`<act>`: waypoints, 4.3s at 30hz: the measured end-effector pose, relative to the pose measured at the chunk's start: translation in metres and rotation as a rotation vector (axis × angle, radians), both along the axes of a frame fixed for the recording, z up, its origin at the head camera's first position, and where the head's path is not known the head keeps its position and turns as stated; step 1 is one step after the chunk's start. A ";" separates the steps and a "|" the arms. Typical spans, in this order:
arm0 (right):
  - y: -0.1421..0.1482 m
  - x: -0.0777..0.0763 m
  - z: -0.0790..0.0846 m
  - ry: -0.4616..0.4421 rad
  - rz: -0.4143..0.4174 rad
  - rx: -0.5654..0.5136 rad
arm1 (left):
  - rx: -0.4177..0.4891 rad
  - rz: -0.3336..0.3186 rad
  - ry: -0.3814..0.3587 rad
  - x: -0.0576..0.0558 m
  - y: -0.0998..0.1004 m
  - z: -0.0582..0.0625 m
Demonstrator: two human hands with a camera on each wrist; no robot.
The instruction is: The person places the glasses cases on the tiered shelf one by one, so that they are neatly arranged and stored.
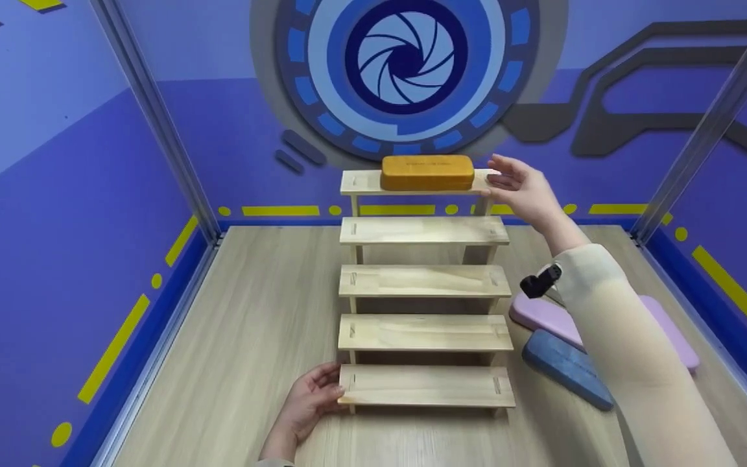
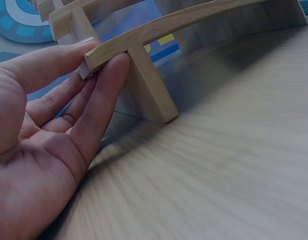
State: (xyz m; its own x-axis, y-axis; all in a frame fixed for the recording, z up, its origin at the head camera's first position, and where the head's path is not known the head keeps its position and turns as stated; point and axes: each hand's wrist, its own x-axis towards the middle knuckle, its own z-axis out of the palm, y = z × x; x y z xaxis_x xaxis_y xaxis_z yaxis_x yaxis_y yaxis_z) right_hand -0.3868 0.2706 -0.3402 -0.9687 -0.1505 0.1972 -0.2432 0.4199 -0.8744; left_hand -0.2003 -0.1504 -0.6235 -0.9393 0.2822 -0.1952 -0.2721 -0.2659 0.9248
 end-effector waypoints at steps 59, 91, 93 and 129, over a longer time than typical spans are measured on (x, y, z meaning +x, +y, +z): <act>0.137 0.199 -0.187 0.028 -0.115 -0.487 | 0.002 -0.006 0.002 0.000 0.000 0.000; 0.160 0.210 -0.259 -0.432 -0.359 0.030 | 0.017 -0.009 0.018 -0.001 0.000 -0.003; 0.160 0.208 -0.258 -0.463 -0.354 0.018 | 0.015 -0.008 0.016 -0.001 0.000 -0.002; 0.146 0.216 -0.231 -0.398 -0.619 -0.181 | 0.021 -0.009 0.009 0.000 0.000 -0.001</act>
